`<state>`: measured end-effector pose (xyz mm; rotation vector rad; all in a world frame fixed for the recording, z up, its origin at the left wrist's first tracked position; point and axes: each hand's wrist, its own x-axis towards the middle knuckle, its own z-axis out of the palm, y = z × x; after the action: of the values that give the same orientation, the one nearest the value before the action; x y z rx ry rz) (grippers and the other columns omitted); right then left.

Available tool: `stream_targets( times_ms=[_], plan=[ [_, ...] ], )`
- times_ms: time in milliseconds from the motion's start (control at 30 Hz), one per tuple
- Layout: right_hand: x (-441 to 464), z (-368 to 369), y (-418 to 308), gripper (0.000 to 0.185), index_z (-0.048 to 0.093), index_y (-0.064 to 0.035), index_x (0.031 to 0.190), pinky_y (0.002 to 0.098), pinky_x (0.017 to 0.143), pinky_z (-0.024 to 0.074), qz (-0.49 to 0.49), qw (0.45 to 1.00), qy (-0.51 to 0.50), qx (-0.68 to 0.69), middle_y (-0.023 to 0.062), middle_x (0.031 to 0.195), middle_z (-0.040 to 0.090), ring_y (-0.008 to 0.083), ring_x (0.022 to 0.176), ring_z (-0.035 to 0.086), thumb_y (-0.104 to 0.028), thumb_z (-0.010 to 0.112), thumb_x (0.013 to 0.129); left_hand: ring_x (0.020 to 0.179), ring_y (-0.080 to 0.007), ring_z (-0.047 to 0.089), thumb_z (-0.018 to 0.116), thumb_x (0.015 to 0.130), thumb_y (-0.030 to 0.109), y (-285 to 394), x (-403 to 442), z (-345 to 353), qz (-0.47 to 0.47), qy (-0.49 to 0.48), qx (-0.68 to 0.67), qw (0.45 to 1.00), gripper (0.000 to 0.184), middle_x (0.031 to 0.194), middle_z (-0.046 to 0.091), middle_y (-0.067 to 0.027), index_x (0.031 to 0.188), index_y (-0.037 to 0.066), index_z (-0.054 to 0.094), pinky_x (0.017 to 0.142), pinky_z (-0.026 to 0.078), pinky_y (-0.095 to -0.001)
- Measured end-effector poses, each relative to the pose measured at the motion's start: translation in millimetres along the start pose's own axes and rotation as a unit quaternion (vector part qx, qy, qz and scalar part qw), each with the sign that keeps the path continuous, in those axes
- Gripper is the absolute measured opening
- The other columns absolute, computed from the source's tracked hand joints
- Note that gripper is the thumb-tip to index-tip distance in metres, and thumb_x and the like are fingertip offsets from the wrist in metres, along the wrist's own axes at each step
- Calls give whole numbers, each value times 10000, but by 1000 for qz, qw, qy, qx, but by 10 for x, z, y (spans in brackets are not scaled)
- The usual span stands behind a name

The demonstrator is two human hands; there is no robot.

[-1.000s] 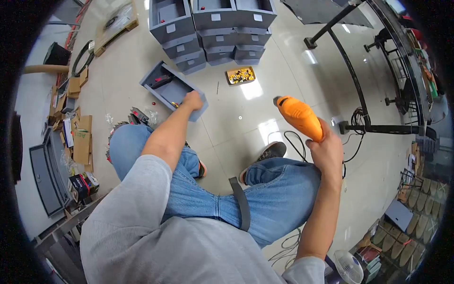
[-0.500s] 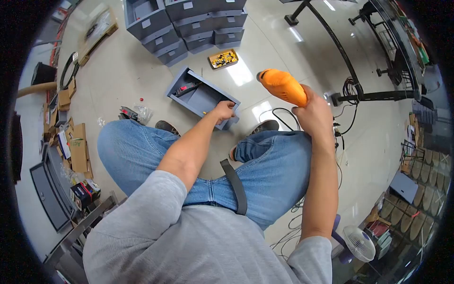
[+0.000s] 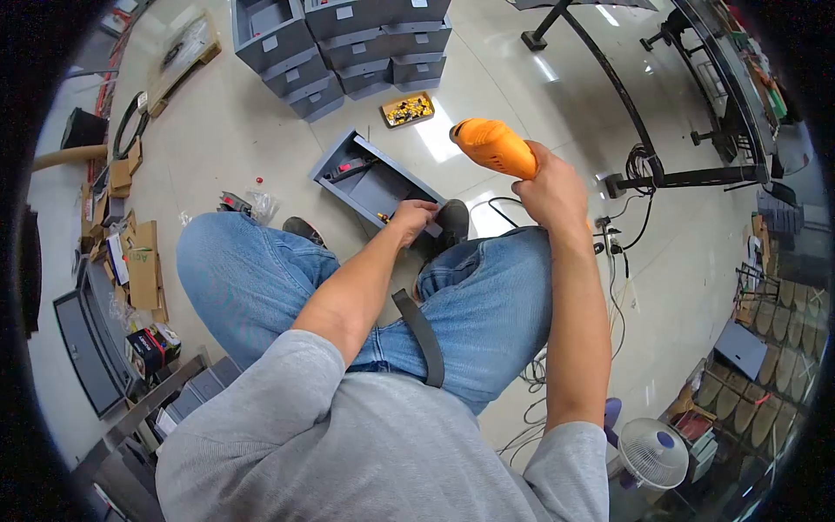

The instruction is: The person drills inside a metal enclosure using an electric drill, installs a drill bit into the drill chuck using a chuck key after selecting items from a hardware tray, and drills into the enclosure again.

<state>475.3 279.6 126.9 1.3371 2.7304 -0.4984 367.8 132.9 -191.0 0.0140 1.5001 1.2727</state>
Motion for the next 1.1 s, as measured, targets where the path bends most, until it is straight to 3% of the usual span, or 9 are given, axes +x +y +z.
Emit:
stream_targets(
  times_ms=[200,300,400,433,500,600,700,833,1100],
  plan=[
    [49,28,-32,612,612,-194,1307,444,891,518,-33,999,-13,20,146,1091,714,340,1045,664,-149,777,719,963,-244,650,657,732,-50,125,34,-3,45,27,22,998,419,1098,693,-164,1148,-97,669,807,519,-329],
    [45,2,-73,608,612,-190,1303,448,891,516,-28,999,-25,5,147,1089,713,342,1046,663,-152,781,720,985,-261,645,689,793,85,646,-316,146,-25,79,228,970,380,1099,689,-182,1125,-98,670,839,514,-368],
    [62,19,-76,608,610,-188,1303,449,889,517,-52,998,-28,11,152,1081,713,349,1044,660,-157,779,720,958,-280,651,676,870,267,823,-287,243,1,188,59,980,436,1066,695,-191,1114,-95,667,846,511,-400],
    [51,32,-63,609,609,-188,1304,449,888,517,-63,997,-29,15,154,1078,712,352,1042,659,-158,777,719,1045,-296,612,598,930,478,871,-314,224,-28,178,-28,983,653,1182,647,-220,1255,-89,581,924,476,-448],
    [23,34,-57,615,606,-181,1305,451,876,519,-96,994,-46,15,163,1066,710,367,1026,658,-156,775,714,1173,-343,534,544,914,644,1316,-958,282,-64,139,-250,956,868,1352,526,-243,1407,-60,426,1018,393,-537],
    [28,52,-112,612,605,-164,1299,452,855,521,-151,985,-75,37,179,1051,706,388,1001,658,-137,770,710,1276,-388,451,497,874,763,1594,-1398,317,-101,55,-371,921,977,1457,401,-246,1480,15,330,1067,315,-606],
    [2,140,-133,600,601,-137,1290,450,842,522,-205,969,-115,73,192,1045,703,401,988,657,-108,758,712,1270,-377,491,582,842,739,1497,-1305,283,2,-127,-456,881,864,1359,501,-199,1361,58,463,1050,365,-626],
    [-8,250,-316,623,556,-100,1319,453,854,523,-209,962,-170,55,214,1025,700,424,982,652,-70,720,719,986,-280,671,769,823,440,1408,-1176,326,-28,-23,-490,871,561,1091,637,-107,1182,79,534,904,547,-499],
    [254,554,-711,709,454,-67,1387,489,854,521,-194,928,-308,-76,283,972,682,479,960,639,-47,650,706,850,-248,674,768,765,351,1147,-896,65,-144,-29,-584,799,437,950,642,-68,1073,113,570,800,570,-472]
  ],
)
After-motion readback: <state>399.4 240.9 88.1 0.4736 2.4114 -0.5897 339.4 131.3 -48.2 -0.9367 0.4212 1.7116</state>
